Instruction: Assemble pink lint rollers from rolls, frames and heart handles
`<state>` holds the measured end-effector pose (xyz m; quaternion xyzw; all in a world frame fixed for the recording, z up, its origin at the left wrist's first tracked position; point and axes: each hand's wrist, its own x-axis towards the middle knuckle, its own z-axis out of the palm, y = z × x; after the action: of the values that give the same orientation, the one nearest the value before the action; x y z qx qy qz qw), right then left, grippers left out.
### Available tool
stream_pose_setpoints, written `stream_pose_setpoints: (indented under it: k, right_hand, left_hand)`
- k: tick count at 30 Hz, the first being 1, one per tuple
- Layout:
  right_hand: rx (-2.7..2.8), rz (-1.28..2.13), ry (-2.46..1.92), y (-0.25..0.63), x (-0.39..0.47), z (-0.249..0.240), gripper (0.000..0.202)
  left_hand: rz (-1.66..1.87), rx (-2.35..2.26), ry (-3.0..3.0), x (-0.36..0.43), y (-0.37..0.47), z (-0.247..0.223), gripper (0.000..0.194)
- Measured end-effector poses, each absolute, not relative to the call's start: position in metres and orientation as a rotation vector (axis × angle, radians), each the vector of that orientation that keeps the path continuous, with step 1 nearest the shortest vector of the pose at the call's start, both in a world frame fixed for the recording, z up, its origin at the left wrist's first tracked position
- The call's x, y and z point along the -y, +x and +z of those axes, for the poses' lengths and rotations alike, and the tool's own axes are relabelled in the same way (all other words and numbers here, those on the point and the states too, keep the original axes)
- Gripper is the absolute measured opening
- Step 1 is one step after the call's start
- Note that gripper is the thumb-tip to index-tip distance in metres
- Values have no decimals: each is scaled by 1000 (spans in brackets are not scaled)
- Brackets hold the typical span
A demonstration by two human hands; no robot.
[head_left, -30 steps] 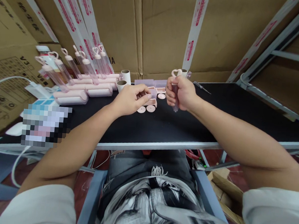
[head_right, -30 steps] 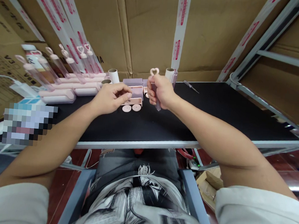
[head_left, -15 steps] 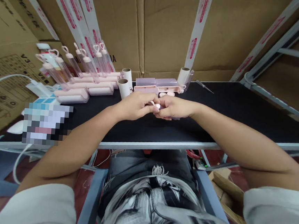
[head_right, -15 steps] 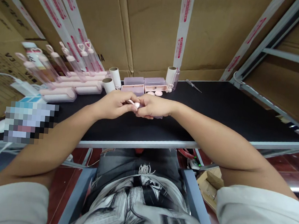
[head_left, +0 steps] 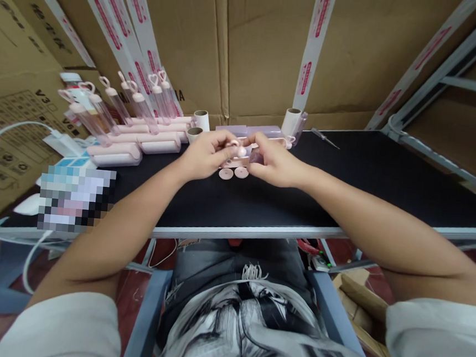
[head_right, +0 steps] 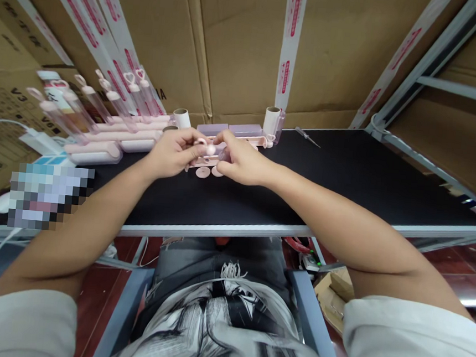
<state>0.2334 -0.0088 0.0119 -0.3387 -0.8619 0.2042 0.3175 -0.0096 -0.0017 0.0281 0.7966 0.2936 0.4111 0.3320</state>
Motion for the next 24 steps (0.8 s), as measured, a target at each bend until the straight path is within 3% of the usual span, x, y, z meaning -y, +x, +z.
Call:
stream_pose_setpoints:
  k: [11,24]
  right_hand:
    - [2293,448,-776,226,8,1,48]
    - [2257,425,-762,222,11,0,29]
  left_hand:
    - [949,-752,1893,15,2,25,50]
    - [974,-800,1873,16,10,25,49]
